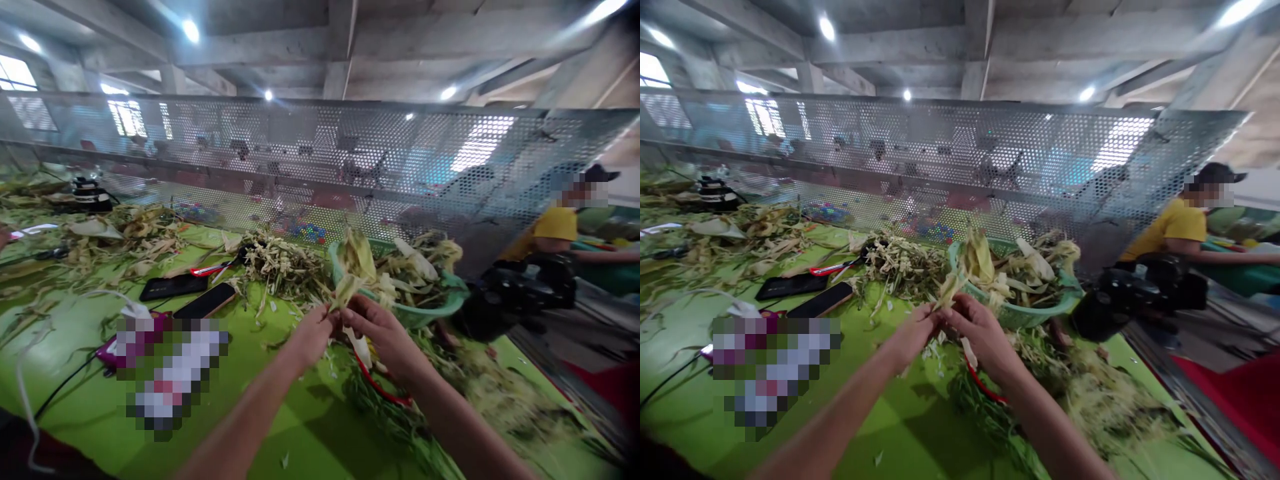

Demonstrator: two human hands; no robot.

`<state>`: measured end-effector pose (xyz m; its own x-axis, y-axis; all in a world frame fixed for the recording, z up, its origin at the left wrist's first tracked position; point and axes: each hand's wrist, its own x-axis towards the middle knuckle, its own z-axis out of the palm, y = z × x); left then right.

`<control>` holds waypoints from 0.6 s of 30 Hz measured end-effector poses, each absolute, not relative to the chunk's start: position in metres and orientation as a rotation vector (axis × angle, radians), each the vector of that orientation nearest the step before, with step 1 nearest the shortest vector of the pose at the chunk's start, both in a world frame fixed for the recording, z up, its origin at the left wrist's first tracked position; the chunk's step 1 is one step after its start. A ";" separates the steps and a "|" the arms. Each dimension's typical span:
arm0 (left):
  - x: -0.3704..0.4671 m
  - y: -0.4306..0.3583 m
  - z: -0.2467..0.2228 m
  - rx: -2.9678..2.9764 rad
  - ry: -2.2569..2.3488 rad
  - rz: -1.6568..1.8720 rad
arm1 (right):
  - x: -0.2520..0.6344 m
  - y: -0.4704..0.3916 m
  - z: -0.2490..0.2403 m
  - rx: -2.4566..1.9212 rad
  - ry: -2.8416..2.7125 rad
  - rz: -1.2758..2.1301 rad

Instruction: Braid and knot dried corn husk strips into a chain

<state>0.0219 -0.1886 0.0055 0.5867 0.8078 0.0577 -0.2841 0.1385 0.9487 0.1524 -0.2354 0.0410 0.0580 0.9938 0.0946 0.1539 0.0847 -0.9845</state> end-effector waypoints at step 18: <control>0.017 -0.192 0.013 1.051 0.565 0.797 | 0.166 -0.239 0.057 -1.142 -1.119 0.975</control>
